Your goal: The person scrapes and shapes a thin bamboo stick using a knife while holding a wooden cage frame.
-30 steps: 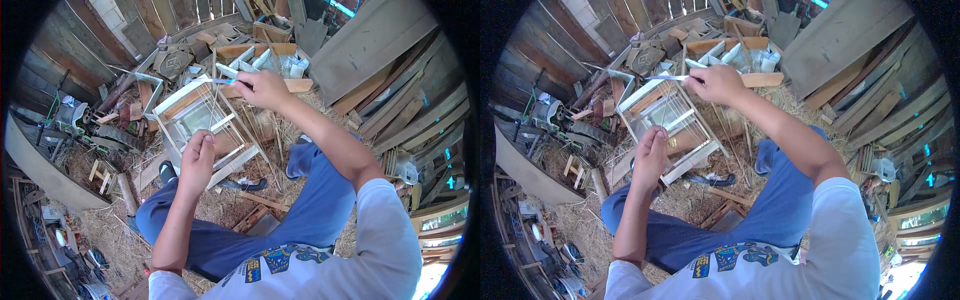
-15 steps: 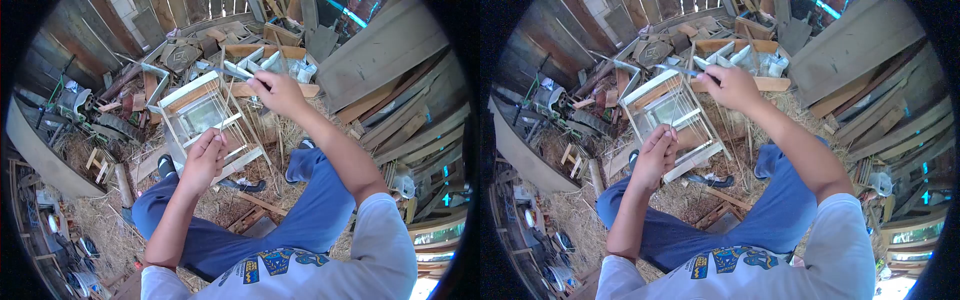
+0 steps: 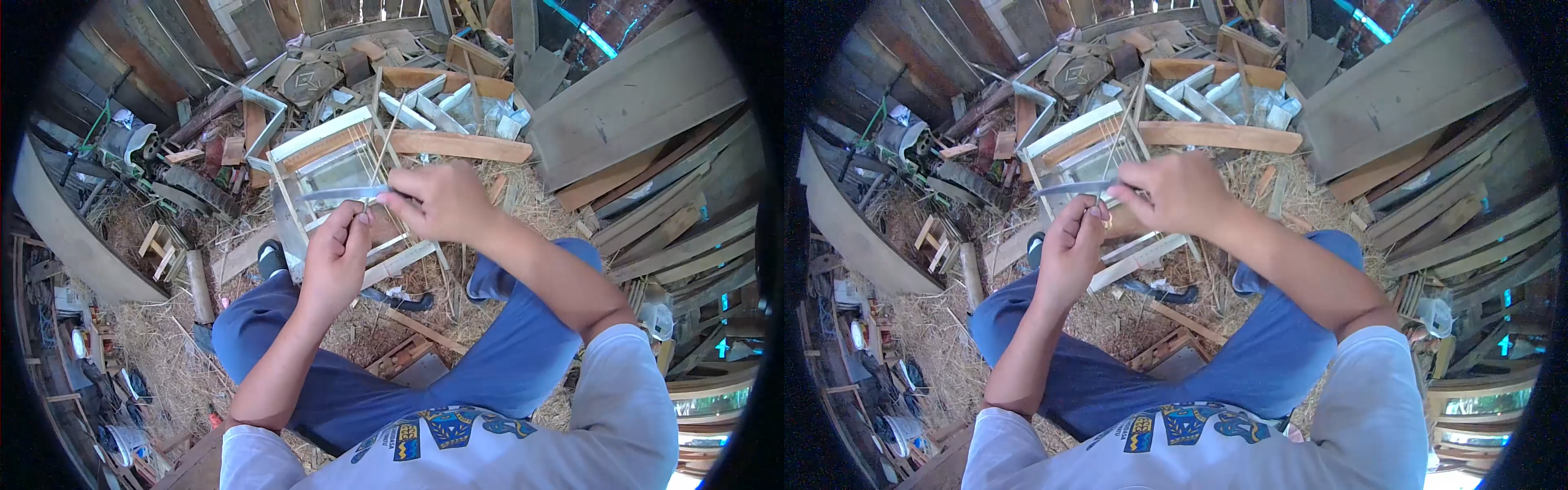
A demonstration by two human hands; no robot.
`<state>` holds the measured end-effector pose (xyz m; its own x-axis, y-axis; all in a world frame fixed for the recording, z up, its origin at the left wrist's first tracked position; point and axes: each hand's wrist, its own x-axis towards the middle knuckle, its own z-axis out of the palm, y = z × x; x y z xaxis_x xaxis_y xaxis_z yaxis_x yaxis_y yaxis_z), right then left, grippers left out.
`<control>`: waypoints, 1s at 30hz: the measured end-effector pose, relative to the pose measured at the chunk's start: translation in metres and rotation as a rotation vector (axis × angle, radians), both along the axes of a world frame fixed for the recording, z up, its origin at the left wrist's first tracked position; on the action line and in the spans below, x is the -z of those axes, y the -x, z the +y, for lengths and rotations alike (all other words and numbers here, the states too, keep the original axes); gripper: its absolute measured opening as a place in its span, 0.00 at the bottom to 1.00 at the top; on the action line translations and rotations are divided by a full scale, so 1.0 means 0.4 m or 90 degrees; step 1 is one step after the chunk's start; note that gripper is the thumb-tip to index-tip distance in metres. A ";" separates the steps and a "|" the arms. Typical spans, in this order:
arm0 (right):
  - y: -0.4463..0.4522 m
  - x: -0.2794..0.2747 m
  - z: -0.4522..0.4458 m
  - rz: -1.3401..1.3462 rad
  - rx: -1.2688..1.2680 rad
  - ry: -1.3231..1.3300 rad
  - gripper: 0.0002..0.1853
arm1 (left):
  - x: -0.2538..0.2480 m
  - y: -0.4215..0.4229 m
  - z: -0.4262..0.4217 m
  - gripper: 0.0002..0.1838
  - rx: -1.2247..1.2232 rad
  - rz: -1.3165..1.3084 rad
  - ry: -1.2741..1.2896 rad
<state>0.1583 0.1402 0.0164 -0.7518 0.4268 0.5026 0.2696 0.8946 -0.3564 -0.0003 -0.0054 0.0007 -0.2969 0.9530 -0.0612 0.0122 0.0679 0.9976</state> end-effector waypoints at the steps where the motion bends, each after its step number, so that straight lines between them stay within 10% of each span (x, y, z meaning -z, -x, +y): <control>1: -0.002 -0.007 0.018 -0.052 0.010 0.020 0.16 | -0.002 0.001 -0.005 0.08 -0.012 -0.003 0.020; 30: -0.001 0.019 0.064 -0.055 0.040 -0.043 0.14 | 0.024 0.008 0.008 0.10 -0.019 0.117 -0.025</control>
<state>0.1587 0.1657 0.0090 -0.7664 0.4417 0.4663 0.3527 0.8962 -0.2693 -0.0035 -0.0022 -0.0088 -0.3274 0.9443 0.0332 0.1925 0.0323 0.9808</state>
